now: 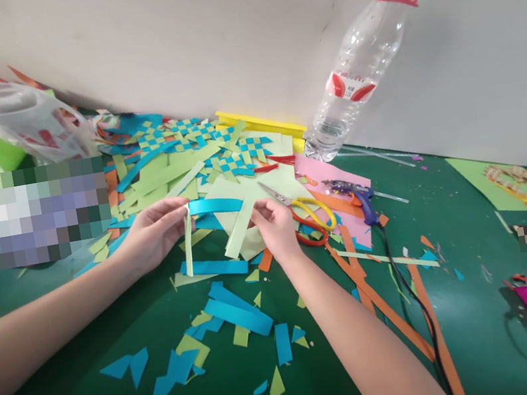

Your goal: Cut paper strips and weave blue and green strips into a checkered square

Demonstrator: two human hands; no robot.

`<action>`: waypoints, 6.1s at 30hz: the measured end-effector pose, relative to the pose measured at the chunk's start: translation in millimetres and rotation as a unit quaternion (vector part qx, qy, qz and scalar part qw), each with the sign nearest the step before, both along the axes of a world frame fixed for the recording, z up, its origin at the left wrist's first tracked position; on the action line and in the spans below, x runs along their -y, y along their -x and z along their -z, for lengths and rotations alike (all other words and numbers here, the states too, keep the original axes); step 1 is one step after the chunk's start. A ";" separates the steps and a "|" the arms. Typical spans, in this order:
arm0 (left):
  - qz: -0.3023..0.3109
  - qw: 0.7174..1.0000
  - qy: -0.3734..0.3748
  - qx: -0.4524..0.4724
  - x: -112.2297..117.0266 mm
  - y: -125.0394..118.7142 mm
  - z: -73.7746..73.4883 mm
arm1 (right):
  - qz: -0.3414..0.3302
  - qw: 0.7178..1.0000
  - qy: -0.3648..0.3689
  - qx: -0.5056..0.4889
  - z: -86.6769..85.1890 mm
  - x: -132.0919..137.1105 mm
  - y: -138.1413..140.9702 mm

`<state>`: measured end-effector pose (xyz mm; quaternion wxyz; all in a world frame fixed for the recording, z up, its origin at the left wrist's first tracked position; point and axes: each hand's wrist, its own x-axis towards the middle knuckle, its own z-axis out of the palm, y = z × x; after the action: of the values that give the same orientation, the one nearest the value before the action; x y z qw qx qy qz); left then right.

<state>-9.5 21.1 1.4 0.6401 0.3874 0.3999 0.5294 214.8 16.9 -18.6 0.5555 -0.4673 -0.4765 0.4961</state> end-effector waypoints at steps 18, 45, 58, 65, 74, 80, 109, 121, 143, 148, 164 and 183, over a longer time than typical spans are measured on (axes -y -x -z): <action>0.020 1.000 0.009 0.019 -0.5 0.9 1.7 | -0.016 1.000 0.001 0.014 -3.0 0.9 2.0; 0.054 0.992 0.049 0.102 3.5 -2.7 -5.8 | -0.063 0.998 0.006 0.014 -1.0 2.0 1.7; 0.075 0.994 0.041 0.067 2.7 -1.5 -0.4 | -0.067 0.998 -0.003 0.010 -2.1 1.9 1.3; 0.091 0.995 0.028 0.022 5.4 -3.4 0.8 | -0.075 0.997 -0.024 0.003 -2.8 5.7 3.5; 0.105 0.990 -0.023 -0.096 9.5 -6.8 6.1 | -0.019 0.993 -0.065 0.099 -11.2 12.9 12.8; 0.104 0.989 -0.030 -0.099 8.9 -6.8 7.6 | -0.038 0.975 -0.077 0.205 -11.0 20.0 15.6; 0.039 0.997 -0.027 -0.063 13.8 -9.4 -0.6 | -0.084 0.972 -0.119 0.184 -18.3 29.1 21.1; 0.050 0.989 -0.014 -0.136 16.0 -10.4 2.0 | -0.088 0.961 -0.126 0.230 -15.6 29.9 20.4; 0.056 0.993 0.009 -0.100 13.6 -11.3 3.0 | -0.112 0.972 -0.086 0.186 -8.2 30.8 22.9; 0.042 0.995 0.030 -0.084 15.8 -12.0 1.0 | -0.133 0.973 -0.070 0.177 -14.8 31.8 22.2; 0.052 0.990 0.004 -0.132 19.9 -12.7 2.3 | -0.080 0.993 -0.018 0.085 -19.7 22.5 19.2; 0.083 0.991 0.002 -0.103 20.0 -12.3 3.6 | -0.087 0.991 -0.040 0.094 -20.1 23.7 18.7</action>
<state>2.8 1.1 -2.2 0.6381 0.4705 0.4311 0.4309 196.1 -6.8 1.5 0.4816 -0.4457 -0.5849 0.4768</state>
